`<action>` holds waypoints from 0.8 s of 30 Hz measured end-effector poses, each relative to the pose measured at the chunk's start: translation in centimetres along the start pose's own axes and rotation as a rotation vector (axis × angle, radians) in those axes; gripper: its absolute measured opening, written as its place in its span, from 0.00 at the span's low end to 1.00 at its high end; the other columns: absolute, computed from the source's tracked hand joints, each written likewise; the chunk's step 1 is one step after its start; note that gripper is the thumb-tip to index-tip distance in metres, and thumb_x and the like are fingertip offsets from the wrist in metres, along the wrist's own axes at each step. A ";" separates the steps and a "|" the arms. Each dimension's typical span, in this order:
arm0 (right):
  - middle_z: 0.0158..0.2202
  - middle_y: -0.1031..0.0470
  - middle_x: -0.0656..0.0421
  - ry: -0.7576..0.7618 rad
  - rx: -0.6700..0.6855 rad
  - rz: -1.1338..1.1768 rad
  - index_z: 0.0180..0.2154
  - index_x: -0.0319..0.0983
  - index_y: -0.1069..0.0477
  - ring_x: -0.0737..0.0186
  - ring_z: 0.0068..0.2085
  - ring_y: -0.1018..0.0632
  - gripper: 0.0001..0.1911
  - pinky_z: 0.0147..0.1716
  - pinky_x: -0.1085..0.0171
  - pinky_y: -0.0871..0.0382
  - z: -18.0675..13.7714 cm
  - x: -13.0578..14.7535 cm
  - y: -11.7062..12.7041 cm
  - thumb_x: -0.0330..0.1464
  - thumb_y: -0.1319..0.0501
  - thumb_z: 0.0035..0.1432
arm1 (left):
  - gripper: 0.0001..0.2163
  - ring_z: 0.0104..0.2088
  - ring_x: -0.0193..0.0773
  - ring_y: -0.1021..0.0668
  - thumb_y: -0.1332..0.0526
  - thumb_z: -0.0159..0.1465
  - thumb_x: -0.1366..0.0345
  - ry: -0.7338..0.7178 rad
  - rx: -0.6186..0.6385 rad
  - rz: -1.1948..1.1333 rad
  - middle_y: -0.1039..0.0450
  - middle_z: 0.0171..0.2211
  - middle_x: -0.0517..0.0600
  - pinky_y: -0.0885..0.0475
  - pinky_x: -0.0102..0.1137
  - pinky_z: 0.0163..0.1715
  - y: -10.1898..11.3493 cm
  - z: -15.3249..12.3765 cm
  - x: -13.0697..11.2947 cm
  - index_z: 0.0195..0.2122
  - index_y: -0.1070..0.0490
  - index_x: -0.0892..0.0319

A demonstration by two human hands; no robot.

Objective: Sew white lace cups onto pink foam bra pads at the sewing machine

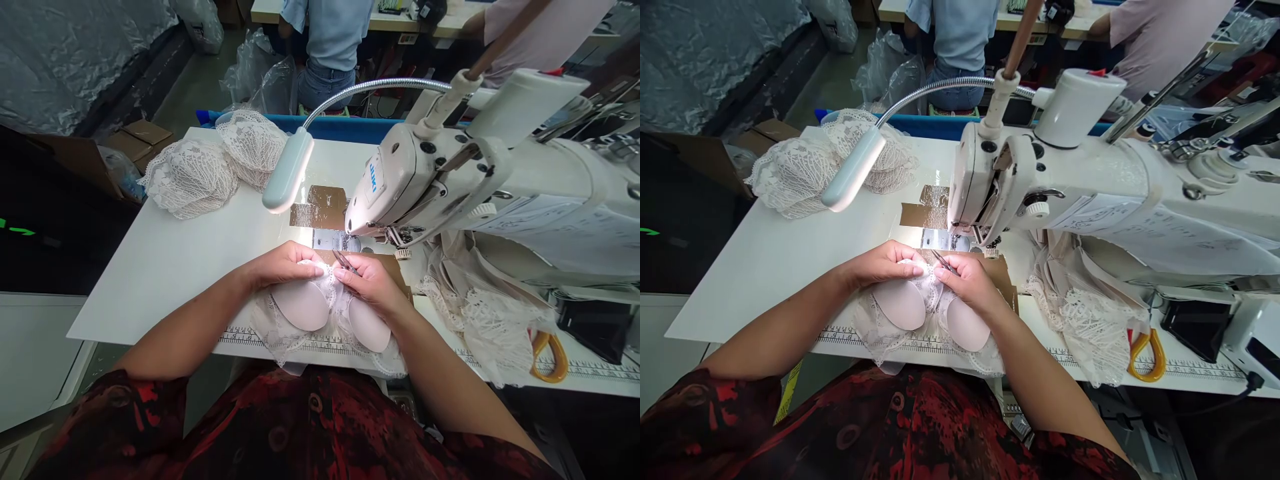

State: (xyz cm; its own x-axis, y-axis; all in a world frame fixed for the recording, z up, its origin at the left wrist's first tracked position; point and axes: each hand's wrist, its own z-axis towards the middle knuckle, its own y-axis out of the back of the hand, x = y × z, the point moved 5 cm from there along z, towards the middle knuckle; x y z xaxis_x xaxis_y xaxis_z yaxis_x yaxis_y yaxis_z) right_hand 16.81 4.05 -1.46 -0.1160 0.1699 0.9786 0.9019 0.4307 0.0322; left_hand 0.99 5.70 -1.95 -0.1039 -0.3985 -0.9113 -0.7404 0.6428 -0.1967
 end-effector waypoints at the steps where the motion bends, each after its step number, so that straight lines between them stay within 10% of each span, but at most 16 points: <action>1: 0.23 0.35 0.64 0.006 0.004 -0.007 0.28 0.38 0.32 0.70 0.24 0.38 0.11 0.25 0.66 0.46 0.0 0.1 0.0 0.39 0.40 0.56 | 0.13 0.25 0.29 0.29 0.32 0.55 0.59 0.001 -0.001 0.003 0.31 0.26 0.47 0.33 0.24 0.26 0.0 0.0 0.0 0.34 0.27 0.64; 17: 0.24 0.39 0.65 0.015 -0.047 -0.148 0.28 0.39 0.35 0.69 0.26 0.38 0.09 0.28 0.66 0.44 -0.4 0.6 0.3 0.37 0.43 0.57 | 0.13 0.28 0.34 0.27 0.32 0.52 0.59 0.093 0.202 0.431 0.27 0.29 0.49 0.35 0.24 0.25 2.4 -2.1 -1.0 0.32 0.26 0.65; 24: 0.28 0.33 0.62 -0.092 0.347 -0.116 0.30 0.38 0.32 0.70 0.25 0.37 0.14 0.26 0.66 0.43 -0.9 0.1 -2.0 0.42 0.43 0.58 | 0.12 0.33 0.35 0.27 0.35 0.57 0.59 -0.047 0.014 0.478 0.27 0.32 0.49 0.34 0.25 0.31 4.4 -3.5 -3.0 0.35 0.26 0.63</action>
State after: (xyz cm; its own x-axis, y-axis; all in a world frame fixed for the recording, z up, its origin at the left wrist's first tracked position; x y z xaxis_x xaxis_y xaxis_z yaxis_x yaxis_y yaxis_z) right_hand 15.41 2.37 -1.22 -0.2603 0.1740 0.9497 0.6878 0.7238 0.0558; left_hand -4.26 7.43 1.22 -0.4006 -0.0263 -0.9159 -0.6075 0.7559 0.2440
